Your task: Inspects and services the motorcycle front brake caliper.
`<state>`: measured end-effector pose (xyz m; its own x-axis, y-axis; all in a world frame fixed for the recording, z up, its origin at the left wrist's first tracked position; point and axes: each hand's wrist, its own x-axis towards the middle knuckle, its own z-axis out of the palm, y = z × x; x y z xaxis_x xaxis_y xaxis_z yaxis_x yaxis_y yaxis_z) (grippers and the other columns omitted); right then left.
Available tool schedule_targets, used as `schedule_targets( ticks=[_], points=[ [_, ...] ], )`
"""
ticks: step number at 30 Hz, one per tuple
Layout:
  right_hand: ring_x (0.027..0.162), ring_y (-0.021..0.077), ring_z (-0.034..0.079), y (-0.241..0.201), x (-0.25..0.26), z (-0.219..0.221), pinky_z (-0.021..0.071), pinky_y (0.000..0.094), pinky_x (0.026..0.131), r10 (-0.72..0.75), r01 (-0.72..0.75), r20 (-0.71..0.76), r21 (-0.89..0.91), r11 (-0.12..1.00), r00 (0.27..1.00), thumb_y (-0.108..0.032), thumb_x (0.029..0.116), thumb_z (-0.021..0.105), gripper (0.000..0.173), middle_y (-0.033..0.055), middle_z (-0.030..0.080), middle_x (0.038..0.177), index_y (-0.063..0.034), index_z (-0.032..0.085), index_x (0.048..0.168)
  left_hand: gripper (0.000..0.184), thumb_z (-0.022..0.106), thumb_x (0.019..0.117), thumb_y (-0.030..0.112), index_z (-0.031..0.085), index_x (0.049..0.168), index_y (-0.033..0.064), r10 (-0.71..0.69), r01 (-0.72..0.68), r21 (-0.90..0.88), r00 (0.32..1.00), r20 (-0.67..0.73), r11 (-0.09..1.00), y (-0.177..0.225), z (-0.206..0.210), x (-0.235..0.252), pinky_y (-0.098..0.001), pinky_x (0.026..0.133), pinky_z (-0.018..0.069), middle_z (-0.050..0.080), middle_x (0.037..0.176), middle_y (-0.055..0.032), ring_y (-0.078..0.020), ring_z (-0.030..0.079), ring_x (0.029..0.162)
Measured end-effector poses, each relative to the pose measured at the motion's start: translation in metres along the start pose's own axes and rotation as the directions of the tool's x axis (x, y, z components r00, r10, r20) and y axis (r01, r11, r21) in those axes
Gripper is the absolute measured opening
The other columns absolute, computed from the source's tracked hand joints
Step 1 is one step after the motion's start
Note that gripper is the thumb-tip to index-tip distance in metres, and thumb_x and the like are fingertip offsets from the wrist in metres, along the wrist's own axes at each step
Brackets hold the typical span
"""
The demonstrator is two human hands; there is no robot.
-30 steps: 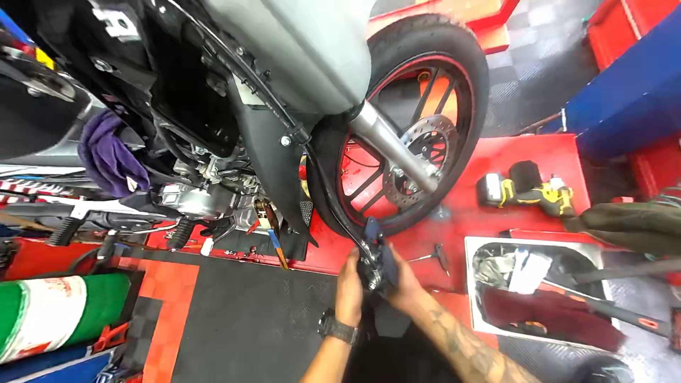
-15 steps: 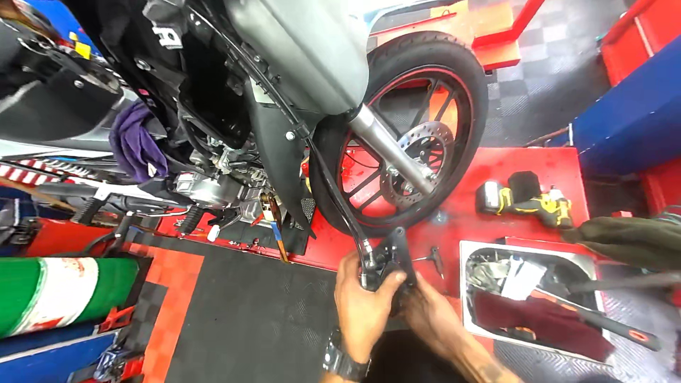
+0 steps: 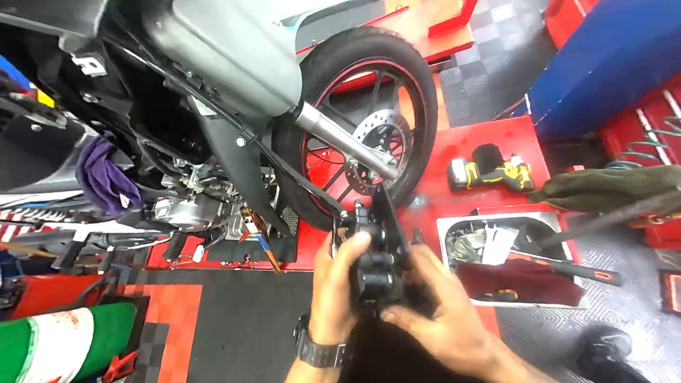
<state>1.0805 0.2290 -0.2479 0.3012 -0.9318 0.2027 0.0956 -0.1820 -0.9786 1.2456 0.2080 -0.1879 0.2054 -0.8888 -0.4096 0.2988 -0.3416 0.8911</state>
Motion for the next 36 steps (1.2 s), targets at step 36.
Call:
schedule_targets(
  ticks=[36],
  points=[
    [0.111, 0.0161, 0.070, 0.006, 0.012, 0.000, 0.0605, 0.0332, 0.093, -0.510, 0.326, -0.054, -0.709, 0.625, 0.859, -0.038, 0.1007, 0.064, 0.049, 0.0082, 0.071, 0.124, -0.0059, 0.059, 0.138, 0.034, 0.054, 0.1001, 0.038, 0.071, 0.104, 0.0083, 0.164, -0.154, -0.167, 0.985, 0.051, 0.974, -0.007, 0.022, 0.018, -0.0346, 0.062, 0.0618, 0.071, 0.082, -0.0109, -0.0170, 0.071, 0.070]
  ],
)
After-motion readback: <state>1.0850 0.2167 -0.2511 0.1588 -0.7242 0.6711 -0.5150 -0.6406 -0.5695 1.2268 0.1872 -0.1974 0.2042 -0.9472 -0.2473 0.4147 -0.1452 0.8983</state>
